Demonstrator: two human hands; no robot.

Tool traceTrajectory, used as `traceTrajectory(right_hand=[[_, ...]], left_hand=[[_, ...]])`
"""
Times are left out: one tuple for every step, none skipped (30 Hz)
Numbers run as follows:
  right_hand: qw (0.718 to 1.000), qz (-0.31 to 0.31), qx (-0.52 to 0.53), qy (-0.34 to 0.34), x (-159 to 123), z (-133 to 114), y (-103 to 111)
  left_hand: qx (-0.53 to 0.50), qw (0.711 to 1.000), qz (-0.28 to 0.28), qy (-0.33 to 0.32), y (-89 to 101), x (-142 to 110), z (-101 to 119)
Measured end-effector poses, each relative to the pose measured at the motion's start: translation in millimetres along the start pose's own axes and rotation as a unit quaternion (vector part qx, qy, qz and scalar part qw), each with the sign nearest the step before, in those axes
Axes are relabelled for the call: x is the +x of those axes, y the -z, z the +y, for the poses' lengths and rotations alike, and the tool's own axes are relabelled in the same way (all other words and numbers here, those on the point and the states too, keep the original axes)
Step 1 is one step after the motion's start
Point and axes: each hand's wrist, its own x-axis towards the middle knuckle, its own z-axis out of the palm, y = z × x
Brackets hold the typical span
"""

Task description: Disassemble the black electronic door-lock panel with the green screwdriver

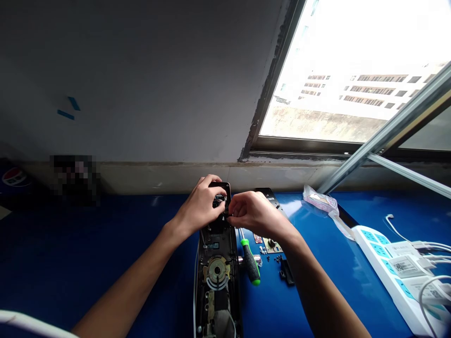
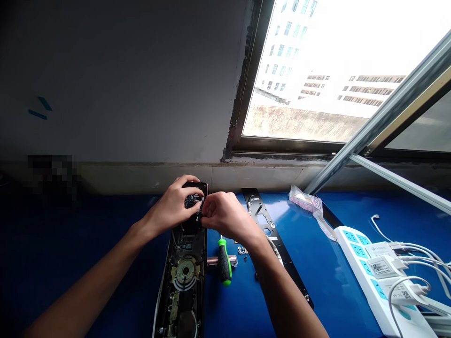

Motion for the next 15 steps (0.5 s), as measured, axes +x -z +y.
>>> traceTrajectory(right_hand=[[1.0, 0.004, -0.002, -0.004, 1, 1, 0], [1.0, 0.01, -0.004, -0.009, 2, 1, 0], [1.0, 0.016, -0.007, -0.014, 3, 2, 0], [1.0, 0.023, -0.01, -0.017, 4, 3, 0], [0.999, 0.028, -0.011, -0.018, 6, 5, 0], [0.999, 0.031, -0.01, -0.018, 7, 6, 0], [0.999, 0.032, -0.009, -0.016, 9, 7, 0], [0.999, 0.032, -0.007, -0.014, 10, 9, -1], [0.999, 0.03, -0.005, -0.012, 11, 10, -1], [1.0, 0.028, -0.003, -0.011, 12, 11, -1], [1.0, 0.026, -0.002, -0.011, 13, 11, -1], [1.0, 0.024, 0.0, -0.012, 13, 12, -1], [1.0, 0.022, 0.002, -0.012, 13, 12, -1], [1.0, 0.018, 0.004, -0.012, 13, 12, -1], [1.0, 0.014, 0.007, -0.011, 12, 12, 0]], left_hand=[[-0.003, 1.0, 0.001, -0.001, -0.5, 0, 0], [-0.005, 1.0, 0.001, -0.002, -0.7, 0, -1], [-0.008, 1.0, 0.002, -0.004, -0.7, 1, -1], [-0.01, 1.0, 0.003, -0.006, -0.7, 1, -1], [-0.012, 1.0, 0.004, -0.008, -0.5, 1, -1], [-0.013, 1.0, 0.005, -0.011, -0.5, 1, -1], [-0.015, 1.0, 0.007, -0.013, -0.4, 1, -1], [-0.016, 1.0, 0.009, -0.015, -0.5, 1, -1], [-0.018, 1.0, 0.012, -0.017, -0.6, 1, -1], [-0.019, 1.0, 0.015, -0.019, -0.7, 1, -2], [-0.019, 0.999, 0.018, -0.022, -0.8, 1, -2], [-0.019, 0.999, 0.019, -0.024, -0.8, 1, -2], [-0.018, 0.999, 0.018, -0.026, -0.8, 1, -3], [-0.017, 0.999, 0.016, -0.027, -0.6, 1, -3], [-0.015, 0.999, 0.013, -0.027, -0.4, 0, -4]])
